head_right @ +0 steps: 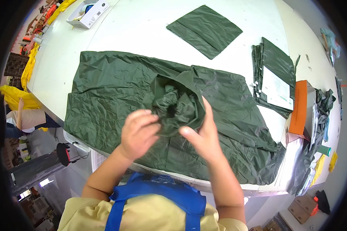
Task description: The person folds a large green tarp on a white table, smooths it, and folds it into a compact rectangle. They then place the folded tarp into a clear plastic bag and set it aside. The person repeats the process with a second green tarp.
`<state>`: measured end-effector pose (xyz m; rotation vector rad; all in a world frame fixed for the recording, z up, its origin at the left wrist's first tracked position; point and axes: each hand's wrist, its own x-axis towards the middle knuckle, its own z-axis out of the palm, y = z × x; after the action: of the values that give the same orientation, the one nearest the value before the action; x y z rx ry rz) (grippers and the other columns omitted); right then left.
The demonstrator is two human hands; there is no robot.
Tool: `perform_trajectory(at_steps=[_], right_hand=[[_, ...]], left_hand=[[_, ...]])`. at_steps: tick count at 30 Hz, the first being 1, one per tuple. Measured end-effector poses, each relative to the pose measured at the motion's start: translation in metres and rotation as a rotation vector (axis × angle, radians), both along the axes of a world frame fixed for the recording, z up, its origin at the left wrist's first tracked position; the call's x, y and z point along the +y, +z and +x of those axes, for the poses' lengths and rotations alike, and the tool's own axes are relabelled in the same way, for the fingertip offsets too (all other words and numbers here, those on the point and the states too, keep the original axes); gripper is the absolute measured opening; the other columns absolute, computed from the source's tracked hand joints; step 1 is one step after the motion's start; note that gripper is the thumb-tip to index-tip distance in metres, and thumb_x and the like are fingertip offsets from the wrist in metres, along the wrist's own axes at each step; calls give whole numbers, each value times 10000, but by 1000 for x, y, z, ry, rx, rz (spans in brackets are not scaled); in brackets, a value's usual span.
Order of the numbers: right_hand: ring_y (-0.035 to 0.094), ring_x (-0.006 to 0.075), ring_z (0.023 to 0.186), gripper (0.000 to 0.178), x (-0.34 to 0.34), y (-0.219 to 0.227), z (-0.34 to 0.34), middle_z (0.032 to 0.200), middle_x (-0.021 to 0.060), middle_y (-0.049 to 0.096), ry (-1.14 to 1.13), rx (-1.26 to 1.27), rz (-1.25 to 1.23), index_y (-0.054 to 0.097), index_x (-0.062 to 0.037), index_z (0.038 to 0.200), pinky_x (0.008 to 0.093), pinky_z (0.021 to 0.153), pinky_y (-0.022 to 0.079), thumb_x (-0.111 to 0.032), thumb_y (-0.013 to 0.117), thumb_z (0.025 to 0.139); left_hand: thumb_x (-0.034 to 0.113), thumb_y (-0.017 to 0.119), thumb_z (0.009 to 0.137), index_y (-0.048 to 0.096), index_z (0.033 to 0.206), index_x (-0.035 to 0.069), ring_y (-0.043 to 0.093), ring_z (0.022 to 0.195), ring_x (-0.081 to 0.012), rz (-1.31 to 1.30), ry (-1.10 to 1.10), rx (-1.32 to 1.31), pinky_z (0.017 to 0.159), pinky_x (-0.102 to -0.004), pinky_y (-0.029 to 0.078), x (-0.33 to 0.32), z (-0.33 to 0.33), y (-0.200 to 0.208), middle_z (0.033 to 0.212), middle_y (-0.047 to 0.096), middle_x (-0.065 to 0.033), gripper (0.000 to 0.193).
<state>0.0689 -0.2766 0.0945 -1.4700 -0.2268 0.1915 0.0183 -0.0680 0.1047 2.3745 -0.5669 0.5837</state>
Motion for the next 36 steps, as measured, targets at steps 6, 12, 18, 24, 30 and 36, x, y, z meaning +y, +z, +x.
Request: perform_trajectory(at_steps=[6,12,18,24,30,36], right_hand=[[580,194,1067,638,17,21,3,1191,117,579,-153,401,380,396,15,1365,334,945,466,37,650,780],[492,186,1181,637,14,30,-7,1262,116,520,4,402,282,425,4,1358,324,1006,413,37,642,760],[474,166,1176,566,11,40,-13,1247,98,520,38,339,182,475,0,1295,314,1007,385,21,644,756],[544,143,1061,386,-5,42,-13,1134,72,592,83,354,246,553,9,1197,293,947,421,-24,634,822],[591,121,970,317,-4,44,-8,1083,69,629,69,403,322,562,25,1166,267,875,476,-36,648,867],[593,117,957,338,7,42,-9,1057,61,632,-125,263,239,562,23,1166,263,867,486,23,659,842]], left_hand=[[129,794,696,684,974,61,546,936,-254,-213,118,-11,776,-323,514,-3,-24,11,1078,529,-110,307],[102,736,786,489,1296,31,504,997,-180,-839,262,383,856,-318,460,-5,4,13,1239,459,-107,571],[-2,682,803,658,1101,47,574,781,-150,-384,51,261,724,-244,457,2,41,37,917,649,-75,303],[54,636,888,667,968,-12,518,748,-51,-790,-112,980,682,-219,421,10,55,58,808,629,9,108],[40,630,873,627,1075,22,507,853,-48,-908,-14,845,787,-199,428,3,42,59,970,562,6,203],[143,729,639,619,986,94,461,1110,-349,46,-10,82,976,-450,371,1,-10,57,1226,474,-165,367]])
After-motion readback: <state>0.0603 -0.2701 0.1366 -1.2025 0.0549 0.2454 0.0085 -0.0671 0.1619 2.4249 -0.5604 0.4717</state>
